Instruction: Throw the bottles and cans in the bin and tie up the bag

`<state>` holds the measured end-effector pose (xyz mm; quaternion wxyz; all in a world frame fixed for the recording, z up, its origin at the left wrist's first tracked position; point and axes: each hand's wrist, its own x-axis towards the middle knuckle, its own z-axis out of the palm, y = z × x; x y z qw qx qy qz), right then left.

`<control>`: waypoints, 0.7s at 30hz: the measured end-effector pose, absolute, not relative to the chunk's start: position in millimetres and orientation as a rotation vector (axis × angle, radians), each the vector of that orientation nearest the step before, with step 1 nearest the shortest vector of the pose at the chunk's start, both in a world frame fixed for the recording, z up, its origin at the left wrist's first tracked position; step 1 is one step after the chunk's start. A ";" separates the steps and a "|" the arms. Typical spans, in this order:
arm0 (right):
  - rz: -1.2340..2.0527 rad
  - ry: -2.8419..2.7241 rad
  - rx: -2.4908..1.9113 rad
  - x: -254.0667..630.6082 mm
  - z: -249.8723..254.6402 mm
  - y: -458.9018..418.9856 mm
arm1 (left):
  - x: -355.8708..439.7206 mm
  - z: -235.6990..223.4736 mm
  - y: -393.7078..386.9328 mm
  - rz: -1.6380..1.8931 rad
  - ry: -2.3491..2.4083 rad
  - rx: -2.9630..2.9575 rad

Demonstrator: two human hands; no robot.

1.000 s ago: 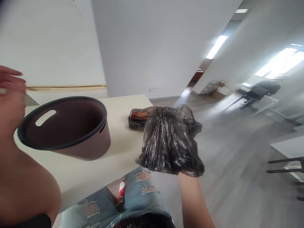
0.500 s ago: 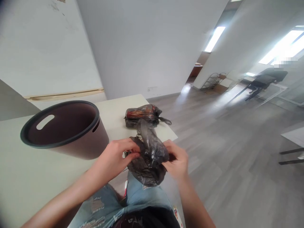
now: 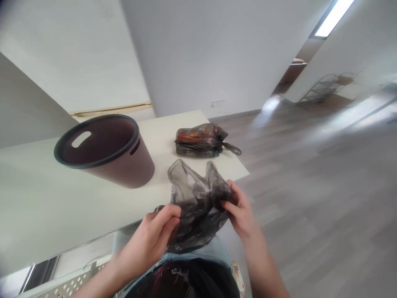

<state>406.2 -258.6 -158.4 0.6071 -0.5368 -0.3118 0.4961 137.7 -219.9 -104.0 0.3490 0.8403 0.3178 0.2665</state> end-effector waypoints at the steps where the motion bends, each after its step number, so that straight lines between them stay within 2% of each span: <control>1: 1.231 -0.760 -1.273 416.6 -157.1 -259.9 | 136.6 -107.9 -223.3 0.644 0.801 2.221; 4: 1.141 -0.698 -1.417 449.5 -162.6 -264.8 | 132.6 -117.8 -230.3 0.618 0.703 2.354; 10: 0.328 -0.572 -1.617 477.3 -181.3 -279.5 | 118.8 -117.8 -236.7 0.674 0.552 2.373; 17: -0.459 -1.055 -1.420 468.5 -115.5 -290.3 | 111.1 -114.8 -235.7 0.423 0.524 2.506; 19: -0.389 -1.273 -1.371 459.5 -95.9 -288.8 | 113.6 -117.8 -230.3 0.346 0.454 2.520; 21: -0.034 -1.674 -1.378 448.1 -82.5 -285.9 | 116.7 -118.7 -222.0 0.363 0.433 2.435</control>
